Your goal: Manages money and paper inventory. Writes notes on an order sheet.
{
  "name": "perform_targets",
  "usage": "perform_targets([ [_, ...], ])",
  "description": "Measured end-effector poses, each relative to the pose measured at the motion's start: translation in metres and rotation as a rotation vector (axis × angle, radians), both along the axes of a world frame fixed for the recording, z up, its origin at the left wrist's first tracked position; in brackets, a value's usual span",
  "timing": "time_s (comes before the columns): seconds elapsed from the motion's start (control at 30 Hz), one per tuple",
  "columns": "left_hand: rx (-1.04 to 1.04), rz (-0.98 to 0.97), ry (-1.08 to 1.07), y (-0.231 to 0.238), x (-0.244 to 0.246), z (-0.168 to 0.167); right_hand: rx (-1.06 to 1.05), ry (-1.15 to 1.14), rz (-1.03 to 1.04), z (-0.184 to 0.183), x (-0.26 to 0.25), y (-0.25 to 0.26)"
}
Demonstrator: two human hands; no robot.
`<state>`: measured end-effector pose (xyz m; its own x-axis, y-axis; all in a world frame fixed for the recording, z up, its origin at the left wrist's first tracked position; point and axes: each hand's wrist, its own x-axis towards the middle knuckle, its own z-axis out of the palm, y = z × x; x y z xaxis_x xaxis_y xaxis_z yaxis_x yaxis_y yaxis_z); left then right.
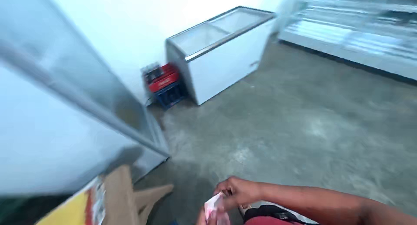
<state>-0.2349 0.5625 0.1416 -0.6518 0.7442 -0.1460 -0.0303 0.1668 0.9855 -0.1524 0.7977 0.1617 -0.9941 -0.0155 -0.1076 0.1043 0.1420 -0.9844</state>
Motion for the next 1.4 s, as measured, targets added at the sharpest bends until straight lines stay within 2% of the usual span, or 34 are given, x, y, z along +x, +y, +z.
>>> perform_targets([
  [0.07, 0.01, -0.133, -0.032, 0.085, 0.001, 0.02, 0.073, 0.094, -0.251, 0.019, 0.025, 0.066],
  [0.13, 0.0, -0.262, -0.122, 0.16, 0.005, 0.036, 0.064, 0.062, -0.477, 0.051, 0.051, 0.13],
  [0.2, 0.026, -0.374, -0.21, 0.227, 0.011, 0.047, 0.078, 0.055, -0.62, 0.078, 0.077, 0.183],
  [0.3, 0.075, -0.485, -0.354, 0.322, 0.024, 0.049, 0.159, 0.129, -0.785, 0.088, 0.117, 0.248],
  [0.4, 0.053, -0.507, -0.486, 0.408, 0.039, 0.042, 0.216, 0.17, -0.928, 0.094, 0.152, 0.298],
  [0.5, 0.025, -0.611, -0.541, 0.495, 0.051, 0.03, 0.274, 0.161, -0.999, 0.091, 0.179, 0.343],
  [0.63, 0.038, -0.992, -0.249, 0.6, 0.067, 0.026, 0.267, 0.038, -1.29, 0.068, 0.222, 0.406],
  [0.67, 0.008, -1.022, -0.264, 0.626, 0.077, 0.029, 0.32, 0.023, -1.332, 0.068, 0.236, 0.417],
  [0.73, -0.103, -0.995, -0.478, 0.675, 0.106, 0.035, 0.47, -0.007, -1.335, 0.068, 0.258, 0.429],
  [0.8, -0.192, -0.992, -0.666, 0.723, 0.138, 0.045, 0.571, -0.049, -1.312, 0.053, 0.276, 0.442],
  [0.87, -0.207, -1.147, -0.69, 0.77, 0.169, 0.041, 0.586, -0.106, -1.342, 0.026, 0.3, 0.468],
  [0.97, -0.253, -1.277, -0.468, 0.838, 0.225, 0.013, 0.348, -0.102, -1.454, -0.005, 0.342, 0.522],
  [1.03, -0.269, -1.253, -0.363, 0.888, 0.261, -0.011, -0.048, -0.018, -1.624, -0.024, 0.381, 0.563],
  [1.1, -0.236, -1.154, -0.322, 0.947, 0.291, -0.021, -0.554, 0.124, -1.889, -0.053, 0.434, 0.613],
  [1.17, -0.205, -1.027, -0.365, 1.0, 0.314, -0.01, -1.005, 0.14, -2.043, -0.087, 0.49, 0.655],
  [1.2, -0.187, -0.965, -0.401, 1.027, 0.325, 0.002, -1.115, 0.053, -2.07, -0.101, 0.516, 0.674],
  [1.23, -0.164, -0.906, -0.425, 1.053, 0.335, 0.015, -1.124, -0.079, -2.065, -0.114, 0.538, 0.69],
  [1.33, -0.076, -0.793, -0.46, 1.134, 0.364, 0.043, -0.93, -0.438, -1.957, -0.141, 0.588, 0.737],
  [1.4, -0.014, -0.765, -0.475, 1.193, 0.387, 0.049, -0.867, -0.427, -1.97, -0.144, 0.616, 0.785],
])
